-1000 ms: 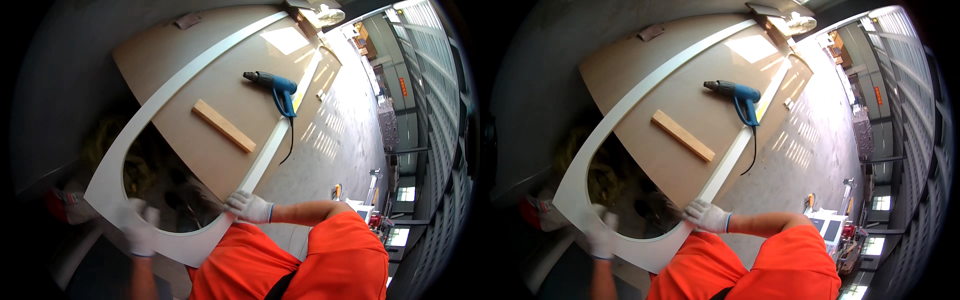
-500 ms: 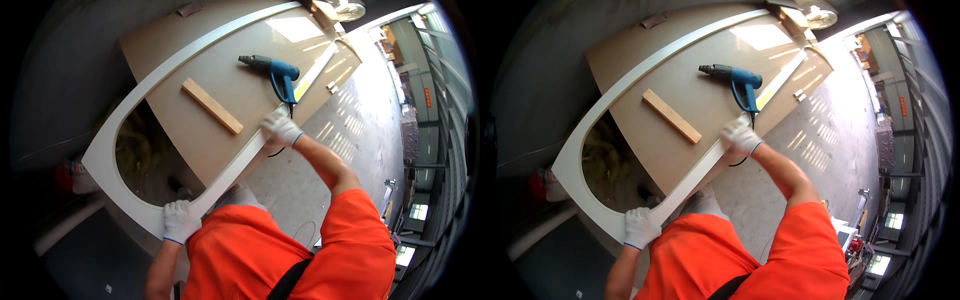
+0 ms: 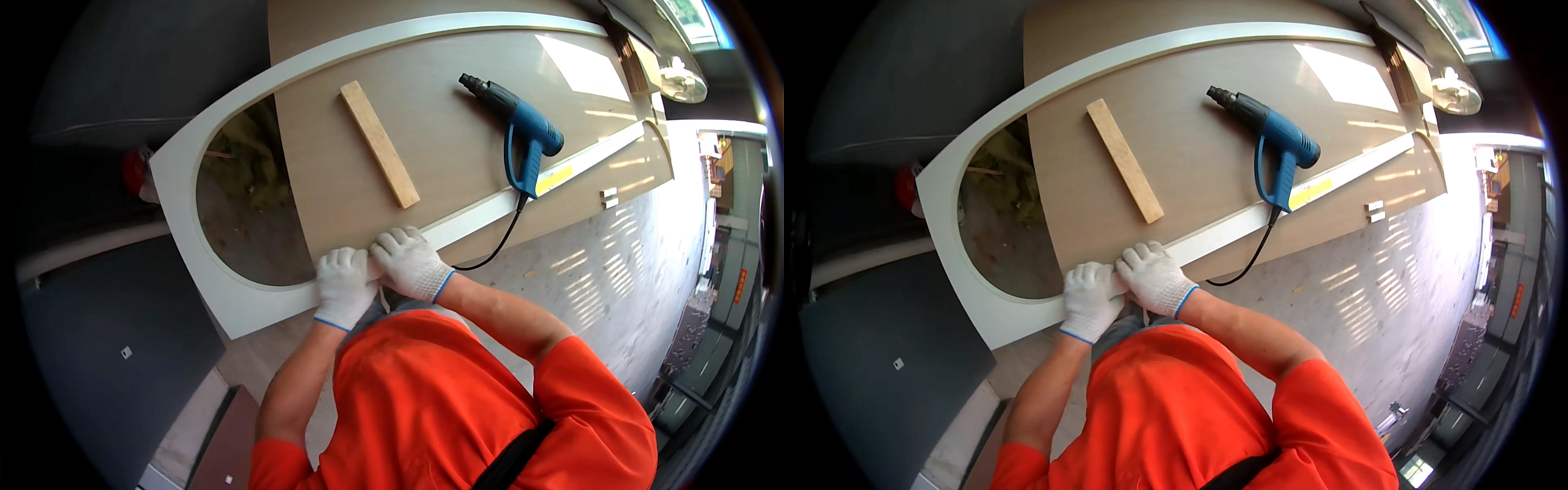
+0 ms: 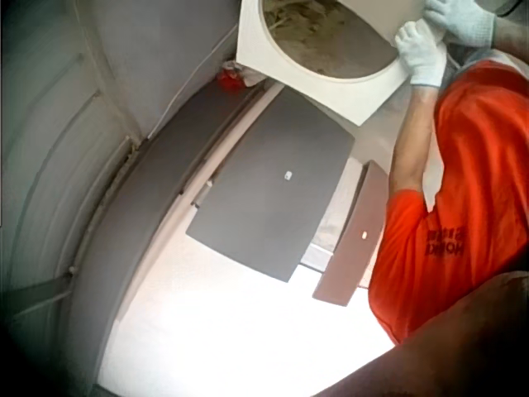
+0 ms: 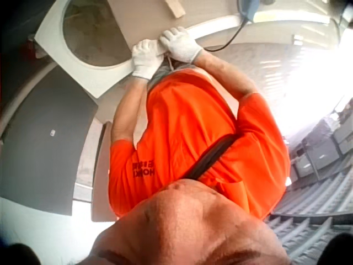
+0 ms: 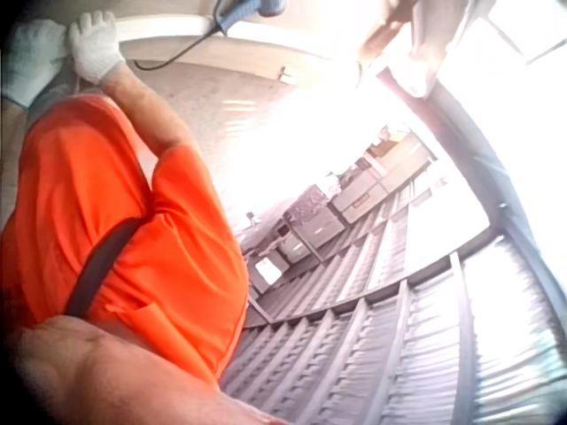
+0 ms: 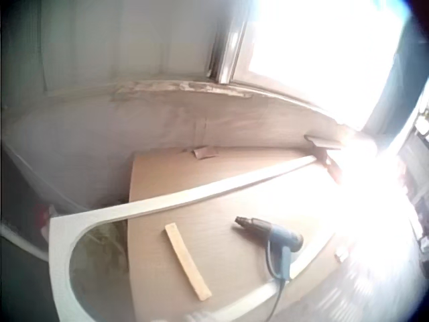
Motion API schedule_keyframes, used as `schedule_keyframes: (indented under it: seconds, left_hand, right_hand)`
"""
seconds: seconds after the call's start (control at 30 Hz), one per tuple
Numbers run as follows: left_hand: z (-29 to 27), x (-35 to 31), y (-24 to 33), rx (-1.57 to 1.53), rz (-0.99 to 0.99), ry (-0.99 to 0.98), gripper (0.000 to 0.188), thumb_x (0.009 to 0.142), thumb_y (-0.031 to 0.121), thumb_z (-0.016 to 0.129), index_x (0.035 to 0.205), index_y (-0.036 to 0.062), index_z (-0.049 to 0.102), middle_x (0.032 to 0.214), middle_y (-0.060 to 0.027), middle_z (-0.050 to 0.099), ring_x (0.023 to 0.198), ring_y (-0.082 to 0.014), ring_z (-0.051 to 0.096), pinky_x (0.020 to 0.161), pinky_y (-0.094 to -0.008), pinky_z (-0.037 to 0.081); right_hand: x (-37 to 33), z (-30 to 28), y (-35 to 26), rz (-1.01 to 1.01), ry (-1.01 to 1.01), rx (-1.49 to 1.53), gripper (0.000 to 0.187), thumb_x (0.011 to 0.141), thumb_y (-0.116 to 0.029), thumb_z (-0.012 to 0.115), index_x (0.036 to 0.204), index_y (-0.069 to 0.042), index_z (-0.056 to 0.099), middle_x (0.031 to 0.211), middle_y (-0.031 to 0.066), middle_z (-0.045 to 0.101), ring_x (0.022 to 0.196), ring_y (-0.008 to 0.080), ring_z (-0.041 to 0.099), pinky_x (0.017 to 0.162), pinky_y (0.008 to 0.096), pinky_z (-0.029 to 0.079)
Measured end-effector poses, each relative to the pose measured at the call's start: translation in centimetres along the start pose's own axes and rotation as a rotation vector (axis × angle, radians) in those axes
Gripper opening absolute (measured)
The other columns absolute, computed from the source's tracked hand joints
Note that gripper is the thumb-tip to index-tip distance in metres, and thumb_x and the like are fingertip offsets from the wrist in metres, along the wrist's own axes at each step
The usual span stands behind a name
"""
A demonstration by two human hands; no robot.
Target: The person applies white edge banding to a curved wooden panel. They use a heat gun to warm the adhesive and a wooden block to press the strip firmly onto the edge, working along the curve and straight sections.
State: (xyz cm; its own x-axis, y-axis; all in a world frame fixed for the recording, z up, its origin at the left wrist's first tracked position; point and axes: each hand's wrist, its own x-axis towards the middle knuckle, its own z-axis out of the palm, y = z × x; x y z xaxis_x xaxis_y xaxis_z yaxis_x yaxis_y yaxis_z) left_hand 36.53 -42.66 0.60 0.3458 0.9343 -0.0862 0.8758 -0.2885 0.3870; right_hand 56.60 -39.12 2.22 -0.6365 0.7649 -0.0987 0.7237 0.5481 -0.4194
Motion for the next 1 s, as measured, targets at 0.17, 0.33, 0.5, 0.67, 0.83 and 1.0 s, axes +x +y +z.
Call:
schedule_keyframes:
  seconds: [0.17, 0.33, 0.5, 0.67, 0.83, 1.0]
  left_hand:
    - [-1.7, -3.7, -4.3, -0.002, -0.013, 0.066, 0.049, 0.066, 0.03, 0.087, 0.109, 0.0137, 0.068, 0.103, -0.0089, 0.061, 0.101, -0.0324, 0.062, 0.093, -0.0506, 0.047]
    - [-4.3, -6.4, -8.8, 0.057, -0.002, 0.011, 0.046, 0.066, 0.029, 0.086, 0.104, 0.0121, 0.068, 0.1, -0.0099, 0.06, 0.1, -0.0336, 0.061, 0.092, -0.051, 0.048]
    - [-5.0, -6.2, -9.3, 0.014, -0.002, 0.067, 0.036, 0.069, 0.03, 0.085, 0.095, 0.0123, 0.066, 0.098, -0.0086, 0.059, 0.096, -0.0319, 0.06, 0.09, -0.0497, 0.047]
    - [-3.5, -5.2, -7.5, -0.072, -0.026, 0.042, 0.044, 0.068, 0.028, 0.086, 0.105, 0.0109, 0.069, 0.105, -0.0096, 0.061, 0.103, -0.0337, 0.061, 0.096, -0.0514, 0.048]
    - [-2.4, -4.0, -6.6, -0.141, -0.001, 0.046, 0.045, 0.068, 0.029, 0.086, 0.106, 0.0127, 0.07, 0.106, -0.0097, 0.061, 0.103, -0.0335, 0.062, 0.096, -0.0514, 0.047]
    - [-2.4, -4.0, -7.0, -0.085, 0.039, 0.063, 0.044, 0.064, 0.03, 0.086, 0.1, 0.0134, 0.067, 0.101, -0.0101, 0.059, 0.099, -0.0337, 0.061, 0.092, -0.0503, 0.046]
  right_hand:
    - [-4.6, -4.2, 7.8, 0.107, -0.166, -0.158, 0.072, 0.086, -0.054, 0.083, 0.138, -0.007, 0.065, 0.137, 0.0179, 0.065, 0.132, 0.0389, 0.061, 0.116, 0.0588, 0.044]
    - [-7.3, -8.6, 14.6, 0.106, -0.099, -0.249, 0.071, 0.069, -0.046, 0.095, 0.123, -0.008, 0.068, 0.125, 0.0145, 0.067, 0.121, 0.0387, 0.064, 0.109, 0.0537, 0.048]
    - [-7.2, -8.7, 14.5, 0.145, -0.037, -0.248, 0.067, 0.063, -0.033, 0.095, 0.119, -0.008, 0.068, 0.123, 0.0141, 0.067, 0.118, 0.0384, 0.064, 0.105, 0.0534, 0.049]
    - [-4.6, -5.3, 9.0, 0.114, -0.071, -0.144, 0.061, 0.07, -0.034, 0.09, 0.12, -0.008, 0.068, 0.126, 0.0151, 0.066, 0.118, 0.0379, 0.064, 0.105, 0.0551, 0.049]
    - [0.1, -1.3, 0.1, 0.094, -0.056, -0.039, 0.06, 0.07, -0.031, 0.088, 0.121, -0.007, 0.068, 0.126, 0.0161, 0.066, 0.119, 0.0393, 0.064, 0.105, 0.0557, 0.051]
    - [-2.1, -1.9, 2.7, 0.164, -0.008, -0.098, 0.078, 0.069, -0.051, 0.093, 0.128, -0.008, 0.068, 0.13, 0.0167, 0.066, 0.129, 0.0385, 0.061, 0.116, 0.0585, 0.044]
